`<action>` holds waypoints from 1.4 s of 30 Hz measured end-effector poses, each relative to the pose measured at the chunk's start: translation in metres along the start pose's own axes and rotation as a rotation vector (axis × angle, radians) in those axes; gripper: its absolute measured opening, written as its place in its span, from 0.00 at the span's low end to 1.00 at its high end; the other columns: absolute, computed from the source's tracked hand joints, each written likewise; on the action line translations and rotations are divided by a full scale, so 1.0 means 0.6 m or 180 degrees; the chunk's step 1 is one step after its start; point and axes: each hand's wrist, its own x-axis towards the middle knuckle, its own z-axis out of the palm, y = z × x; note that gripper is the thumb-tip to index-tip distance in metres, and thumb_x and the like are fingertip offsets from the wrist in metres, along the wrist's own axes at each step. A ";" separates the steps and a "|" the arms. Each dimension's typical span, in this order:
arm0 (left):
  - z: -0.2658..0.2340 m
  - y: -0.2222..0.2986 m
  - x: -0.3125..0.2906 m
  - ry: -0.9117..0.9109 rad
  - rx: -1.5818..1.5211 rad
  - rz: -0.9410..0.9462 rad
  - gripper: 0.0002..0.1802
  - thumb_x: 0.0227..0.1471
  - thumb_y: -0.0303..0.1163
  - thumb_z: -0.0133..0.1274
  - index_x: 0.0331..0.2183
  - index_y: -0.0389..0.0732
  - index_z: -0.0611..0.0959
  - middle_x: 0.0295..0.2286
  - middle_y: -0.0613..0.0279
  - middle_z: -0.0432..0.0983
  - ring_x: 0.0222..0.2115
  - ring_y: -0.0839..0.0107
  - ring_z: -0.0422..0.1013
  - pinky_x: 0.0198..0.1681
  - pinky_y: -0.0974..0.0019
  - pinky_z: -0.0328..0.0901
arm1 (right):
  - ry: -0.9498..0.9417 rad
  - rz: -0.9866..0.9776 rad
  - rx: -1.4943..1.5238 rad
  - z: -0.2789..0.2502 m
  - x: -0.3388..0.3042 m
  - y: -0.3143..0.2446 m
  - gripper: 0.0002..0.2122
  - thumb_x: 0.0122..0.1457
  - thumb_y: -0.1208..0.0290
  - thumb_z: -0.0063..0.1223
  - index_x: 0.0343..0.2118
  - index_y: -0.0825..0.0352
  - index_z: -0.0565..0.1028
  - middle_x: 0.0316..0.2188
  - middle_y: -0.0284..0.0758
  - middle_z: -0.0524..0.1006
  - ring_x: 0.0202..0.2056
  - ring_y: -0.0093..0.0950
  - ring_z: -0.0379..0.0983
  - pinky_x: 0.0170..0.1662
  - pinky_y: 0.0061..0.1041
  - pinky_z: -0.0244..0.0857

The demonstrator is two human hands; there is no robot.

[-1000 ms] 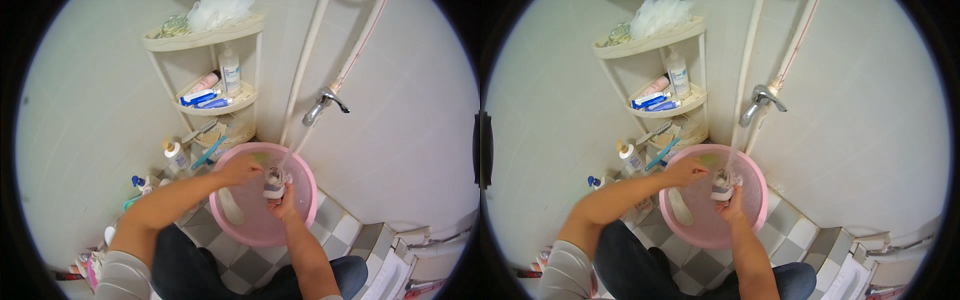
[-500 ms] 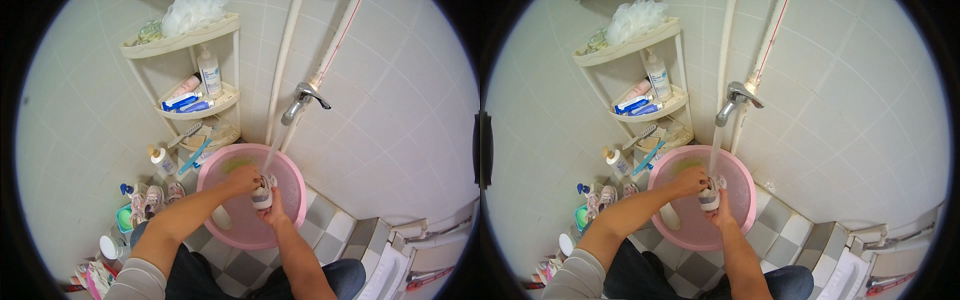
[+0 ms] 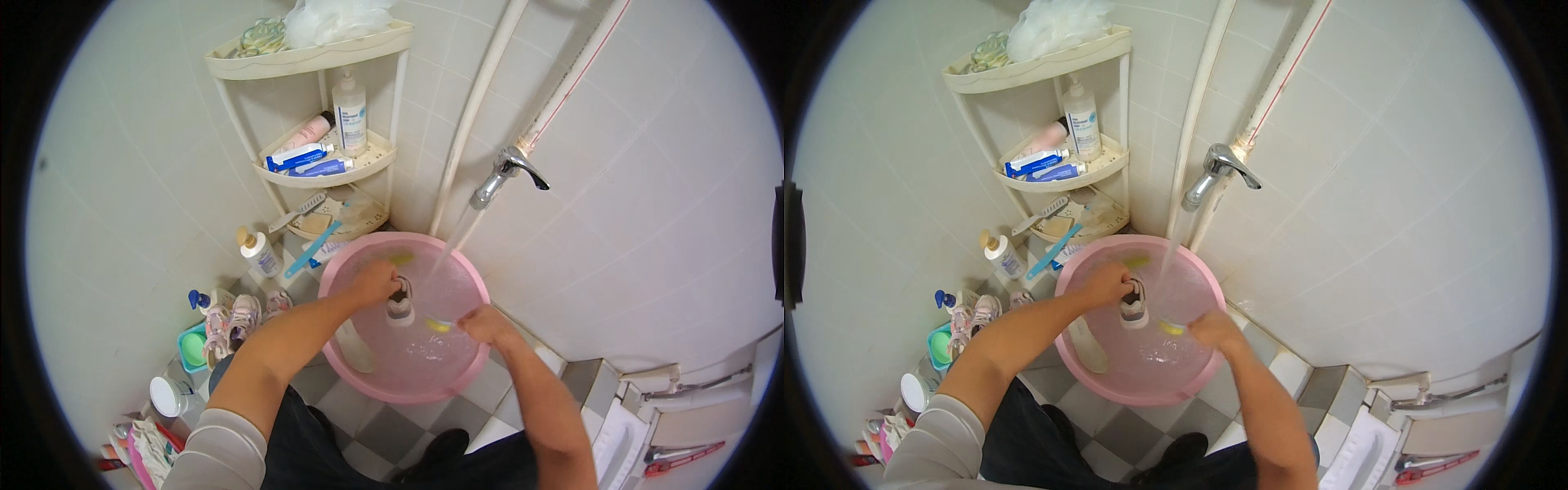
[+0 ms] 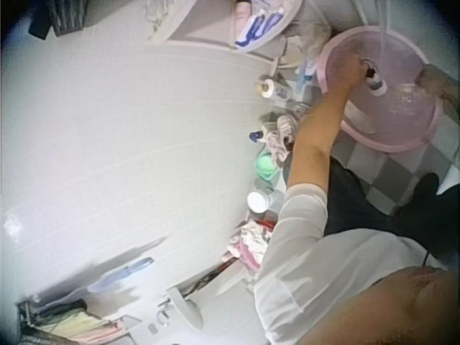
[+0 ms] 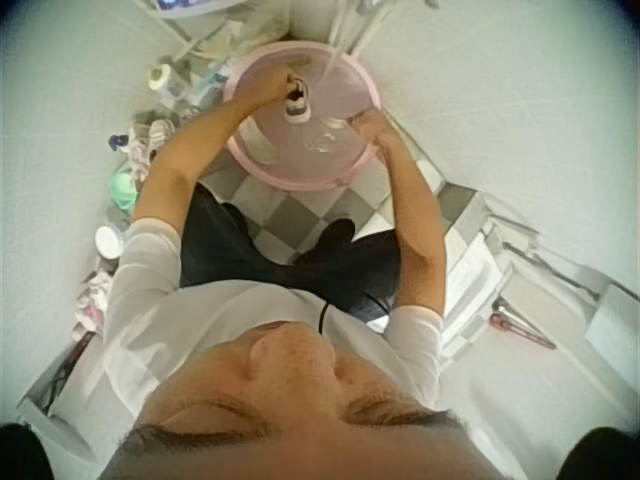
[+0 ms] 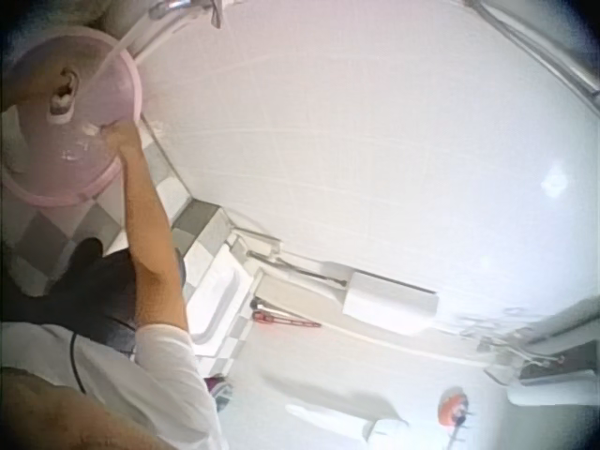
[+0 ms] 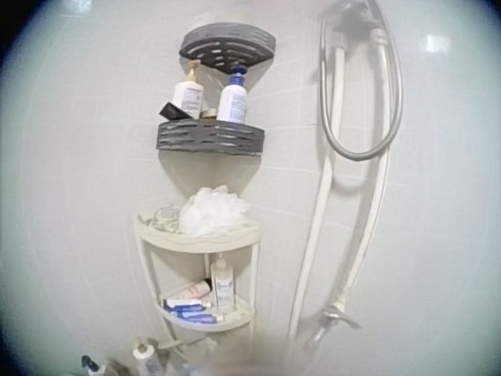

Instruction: The person washes a pair of children's shoes by hand in a pink basin under running water. They scrub the shoes with a brush, rinse them, and place them on the floor before repeating the process with another pair.

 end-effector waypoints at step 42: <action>0.180 0.019 -0.056 0.0672 -0.5166 -0.1999 0.39 0.60 0.68 0.33 0.51 0.44 0.76 0.42 0.59 0.75 0.42 0.64 0.72 0.44 0.55 0.69 | 0.1144 -0.0789 -0.0860 0.100 -0.040 -0.106 0.15 0.63 0.63 0.49 0.45 0.68 0.79 0.26 0.37 0.81 0.24 0.33 0.77 0.30 0.37 0.69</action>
